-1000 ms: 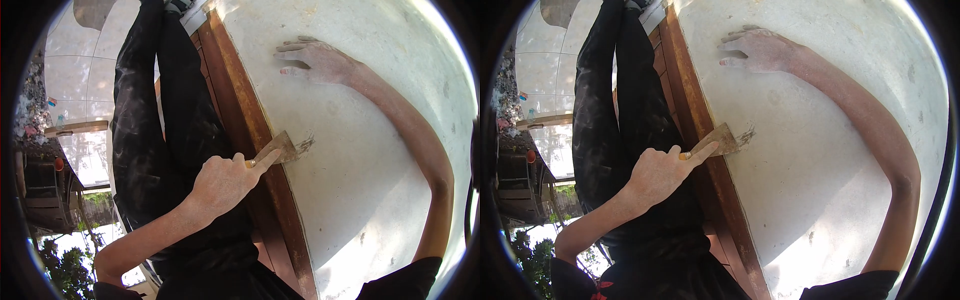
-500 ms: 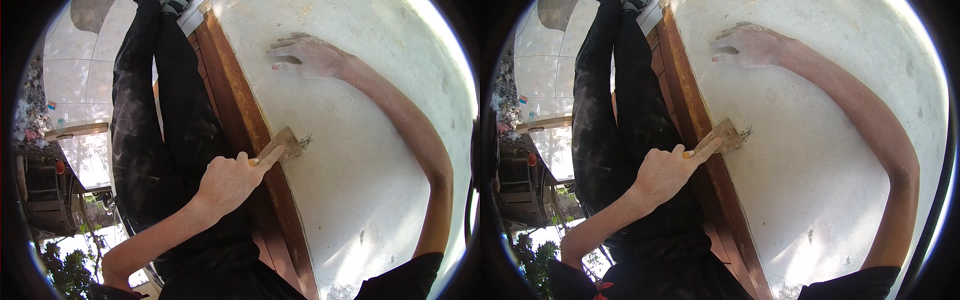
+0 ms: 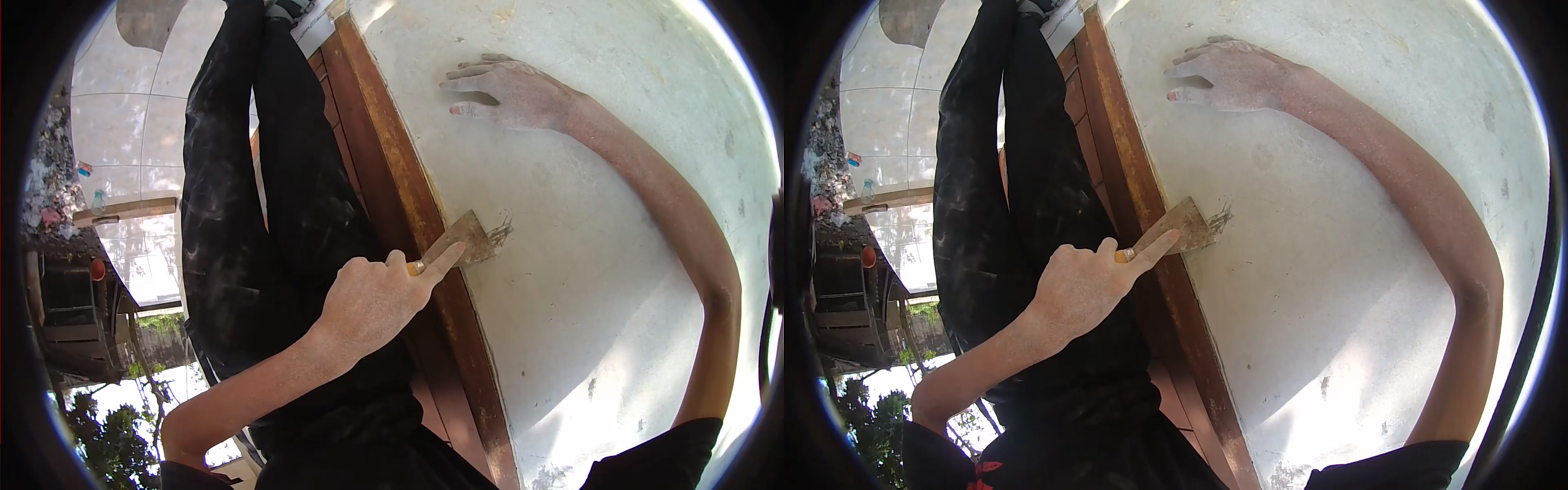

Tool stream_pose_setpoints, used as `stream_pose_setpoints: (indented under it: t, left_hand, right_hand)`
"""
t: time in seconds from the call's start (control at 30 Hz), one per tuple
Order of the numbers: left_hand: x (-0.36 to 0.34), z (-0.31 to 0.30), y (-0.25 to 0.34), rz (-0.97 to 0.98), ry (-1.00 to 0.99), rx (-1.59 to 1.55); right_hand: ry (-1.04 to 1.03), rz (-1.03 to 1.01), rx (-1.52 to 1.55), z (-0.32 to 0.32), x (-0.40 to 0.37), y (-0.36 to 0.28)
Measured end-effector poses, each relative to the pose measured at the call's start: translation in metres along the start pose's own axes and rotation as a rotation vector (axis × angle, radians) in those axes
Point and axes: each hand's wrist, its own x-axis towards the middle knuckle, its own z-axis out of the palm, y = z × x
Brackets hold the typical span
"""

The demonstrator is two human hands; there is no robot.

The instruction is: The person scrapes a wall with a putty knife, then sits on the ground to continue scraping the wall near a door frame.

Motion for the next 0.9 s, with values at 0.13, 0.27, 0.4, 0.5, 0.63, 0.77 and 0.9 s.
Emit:
stream_pose_setpoints:
  t: [0.13,0.27,0.4,0.5,0.63,0.77,0.9]
  left_hand:
    - [-0.005,0.001,0.000,-0.019,-0.044,-0.020]
    - [0.015,-0.004,-0.001,0.037,0.114,0.035]
    - [-0.006,0.001,-0.002,0.027,0.077,0.016]
    - [-0.004,0.006,-0.001,0.021,0.071,-0.007]
    - [0.015,-0.004,0.001,0.010,0.093,-0.037]
    - [-0.007,0.000,0.003,0.021,0.062,-0.056]
    - [-0.001,0.004,0.005,-0.011,0.094,-0.062]
  right_hand:
    - [-0.005,0.019,0.013,-0.004,0.001,-0.002]
    - [-0.010,0.001,0.017,-0.006,0.005,-0.002]
    - [0.003,0.007,0.017,-0.006,0.000,-0.002]
    - [0.007,0.026,0.023,-0.004,0.002,-0.001]
    - [0.044,-0.013,0.010,-0.003,0.004,-0.001]
    - [0.076,-0.026,-0.002,-0.001,-0.001,0.004]
    - [0.087,-0.034,0.017,0.000,0.005,0.006]
